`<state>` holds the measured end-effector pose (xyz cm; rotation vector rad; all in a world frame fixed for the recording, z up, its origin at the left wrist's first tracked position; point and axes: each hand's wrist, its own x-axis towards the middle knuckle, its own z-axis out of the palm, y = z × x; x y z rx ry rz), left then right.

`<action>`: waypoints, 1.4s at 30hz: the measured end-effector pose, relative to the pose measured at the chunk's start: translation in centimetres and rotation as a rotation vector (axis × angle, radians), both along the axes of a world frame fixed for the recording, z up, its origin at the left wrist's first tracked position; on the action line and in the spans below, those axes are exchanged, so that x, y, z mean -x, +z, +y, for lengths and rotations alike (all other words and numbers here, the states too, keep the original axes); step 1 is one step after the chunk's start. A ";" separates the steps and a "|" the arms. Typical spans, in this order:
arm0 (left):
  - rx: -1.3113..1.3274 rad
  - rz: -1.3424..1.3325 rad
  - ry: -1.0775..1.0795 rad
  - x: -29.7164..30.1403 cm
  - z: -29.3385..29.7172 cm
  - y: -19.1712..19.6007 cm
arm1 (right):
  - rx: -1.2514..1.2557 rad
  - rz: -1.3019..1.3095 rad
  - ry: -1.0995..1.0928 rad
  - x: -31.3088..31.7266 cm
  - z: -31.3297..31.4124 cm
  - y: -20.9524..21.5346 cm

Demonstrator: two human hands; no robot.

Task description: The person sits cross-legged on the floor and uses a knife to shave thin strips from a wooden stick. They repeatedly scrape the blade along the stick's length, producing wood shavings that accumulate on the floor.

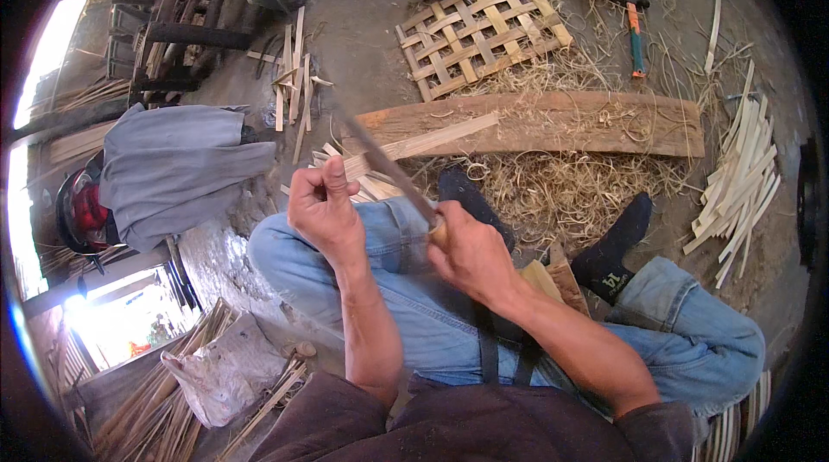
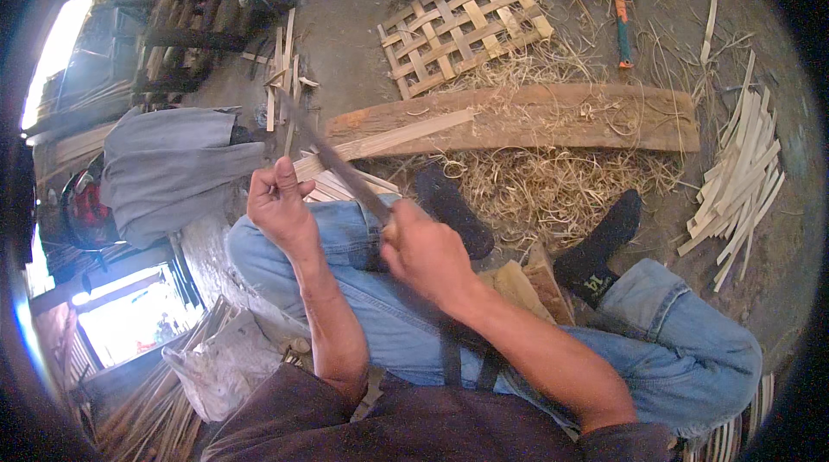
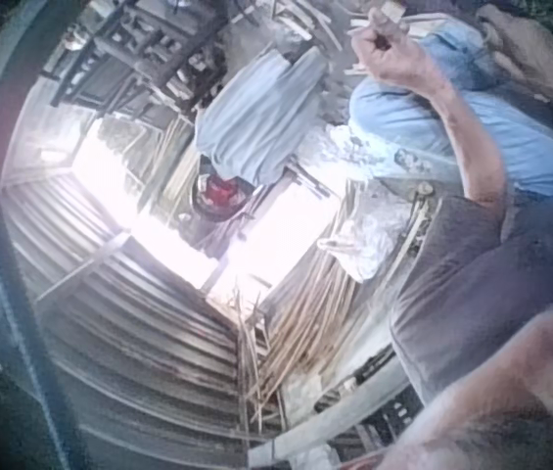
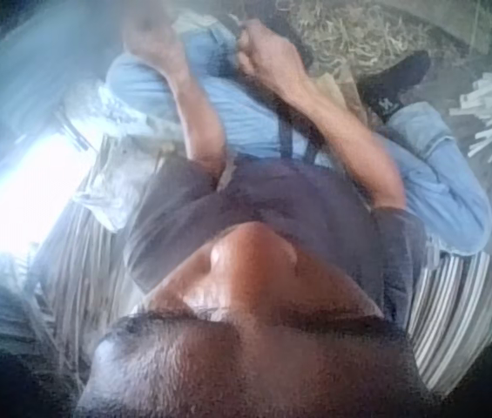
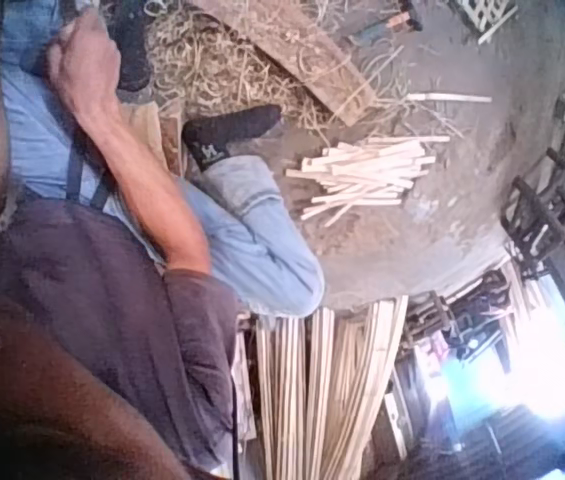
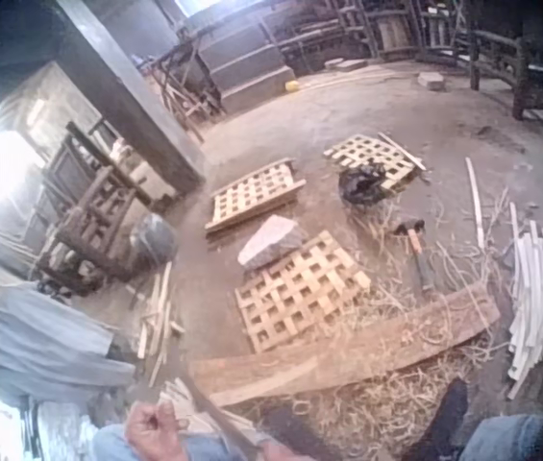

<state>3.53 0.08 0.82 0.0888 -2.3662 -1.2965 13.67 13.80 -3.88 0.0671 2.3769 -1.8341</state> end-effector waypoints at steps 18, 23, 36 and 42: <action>0.047 0.022 -0.035 -0.4 -0.2 0.0 | -0.179 -0.289 -0.049 1.3 3.3 -4.7; 0.082 0.091 -0.138 -0.8 -0.6 -0.7 | -0.113 -0.068 0.099 0.7 4.0 0.5; 0.083 0.117 -0.191 -0.4 -0.8 -0.1 | -0.257 -0.155 0.044 1.4 5.9 -3.1; 0.109 0.129 -0.185 -0.4 -1.2 -0.4 | -0.180 -0.122 0.029 1.1 4.6 -3.9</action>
